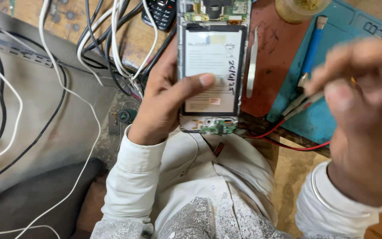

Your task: The person uses a hot air gun and tweezers to remove a small component from a circuit board, then places the board into a phone chassis and connects a charging cable. The person then wipes the phone with a cloth.

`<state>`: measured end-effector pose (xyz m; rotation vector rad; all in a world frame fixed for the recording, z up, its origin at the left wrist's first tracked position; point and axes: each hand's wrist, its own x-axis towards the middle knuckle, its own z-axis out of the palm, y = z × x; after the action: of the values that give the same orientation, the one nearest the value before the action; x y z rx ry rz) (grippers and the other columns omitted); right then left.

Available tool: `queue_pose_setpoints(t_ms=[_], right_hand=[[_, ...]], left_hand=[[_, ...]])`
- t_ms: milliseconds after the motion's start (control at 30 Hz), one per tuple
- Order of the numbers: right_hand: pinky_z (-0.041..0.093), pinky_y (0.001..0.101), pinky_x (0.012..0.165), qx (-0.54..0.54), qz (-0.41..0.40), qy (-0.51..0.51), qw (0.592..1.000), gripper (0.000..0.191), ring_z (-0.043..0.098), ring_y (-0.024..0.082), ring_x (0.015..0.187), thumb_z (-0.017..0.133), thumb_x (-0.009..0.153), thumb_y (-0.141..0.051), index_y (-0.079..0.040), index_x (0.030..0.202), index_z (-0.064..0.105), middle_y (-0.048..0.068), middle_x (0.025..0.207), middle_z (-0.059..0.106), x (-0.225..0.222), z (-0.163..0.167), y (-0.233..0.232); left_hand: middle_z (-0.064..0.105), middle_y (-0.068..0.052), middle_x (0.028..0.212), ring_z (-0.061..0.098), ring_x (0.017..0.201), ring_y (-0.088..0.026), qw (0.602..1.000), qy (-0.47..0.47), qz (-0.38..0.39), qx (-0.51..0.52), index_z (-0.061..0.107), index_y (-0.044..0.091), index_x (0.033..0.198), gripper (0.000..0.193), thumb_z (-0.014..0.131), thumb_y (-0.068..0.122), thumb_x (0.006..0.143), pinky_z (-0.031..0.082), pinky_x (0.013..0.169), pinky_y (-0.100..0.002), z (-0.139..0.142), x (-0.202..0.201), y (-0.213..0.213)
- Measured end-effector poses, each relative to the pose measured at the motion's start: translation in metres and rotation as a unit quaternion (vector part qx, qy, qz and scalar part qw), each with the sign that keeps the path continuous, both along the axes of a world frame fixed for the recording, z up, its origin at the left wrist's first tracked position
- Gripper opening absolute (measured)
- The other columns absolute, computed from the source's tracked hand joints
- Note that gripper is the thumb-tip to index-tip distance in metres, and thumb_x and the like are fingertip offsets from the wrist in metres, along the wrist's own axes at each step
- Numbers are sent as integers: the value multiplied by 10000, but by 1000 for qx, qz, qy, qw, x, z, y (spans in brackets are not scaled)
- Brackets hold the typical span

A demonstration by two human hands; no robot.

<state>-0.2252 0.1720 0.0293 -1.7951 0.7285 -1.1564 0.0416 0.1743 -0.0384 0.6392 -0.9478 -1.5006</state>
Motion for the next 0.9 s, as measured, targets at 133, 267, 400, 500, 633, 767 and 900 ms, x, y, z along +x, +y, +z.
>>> queue_pose_setpoints(t_ms=[133, 267, 400, 500, 633, 767, 900], right_hand=[[618, 260, 693, 1, 181, 124, 976, 258, 773, 157, 821, 745, 824, -39, -102, 1072, 715, 53, 1020, 754, 19, -34, 36], [481, 422, 979, -12, 323, 274, 906, 259, 623, 324, 1147, 664, 870, -95, -51, 1118, 725, 134, 1175, 699, 74, -135, 48], [486, 429, 950, -24, 365, 265, 892, 204, 611, 317, 1083, 707, 882, -193, -51, 1029, 709, 123, 1052, 699, 72, -181, 51], [504, 422, 896, 19, 309, 294, 904, 173, 638, 307, 1012, 715, 909, -211, -70, 1010, 722, 104, 988, 711, 71, -172, 50], [540, 367, 781, 89, 155, 223, 958, 219, 689, 260, 880, 671, 950, -170, -25, 1111, 702, 107, 950, 711, 62, -137, 54], [582, 291, 666, 207, -5, 51, 977, 349, 699, 155, 719, 628, 988, -179, 52, 1248, 624, 60, 820, 712, 37, -105, 59], [499, 270, 645, 173, -120, -106, 972, 446, 550, 96, 696, 569, 1072, -203, 94, 1404, 591, 21, 798, 589, 35, -88, 48]], left_hand=[[706, -187, 1267, 723, 1085, -242, 997, 57, -9, 54, 462, -55, 1505, 550, 561, 151, 1005, 609, 982, -369, 15, 18, 2], [699, -167, 1288, 676, 1045, -248, 985, 157, -28, 66, 503, -69, 1431, 535, 565, 280, 1031, 585, 872, -371, 22, 6, -1], [653, -149, 1210, 683, 1182, -351, 952, 297, -46, 60, 507, -59, 1371, 601, 589, 356, 944, 617, 947, -528, 18, -14, -3], [624, -206, 1220, 669, 1165, -402, 940, 336, -59, 14, 505, -76, 1319, 566, 586, 367, 975, 586, 961, -541, 15, -22, -4], [587, -347, 1312, 639, 1180, -449, 953, 300, -34, 20, 471, -90, 1396, 572, 571, 273, 965, 581, 972, -552, 20, -27, -5], [488, -217, 1450, 611, 1267, -449, 978, 201, 45, 39, 394, -41, 1444, 626, 536, 66, 844, 624, 864, -571, 34, -32, -5], [518, -231, 1467, 623, 1268, -449, 982, 180, 48, 37, 396, -80, 1447, 639, 570, -66, 833, 601, 921, -529, 45, -37, -4]])
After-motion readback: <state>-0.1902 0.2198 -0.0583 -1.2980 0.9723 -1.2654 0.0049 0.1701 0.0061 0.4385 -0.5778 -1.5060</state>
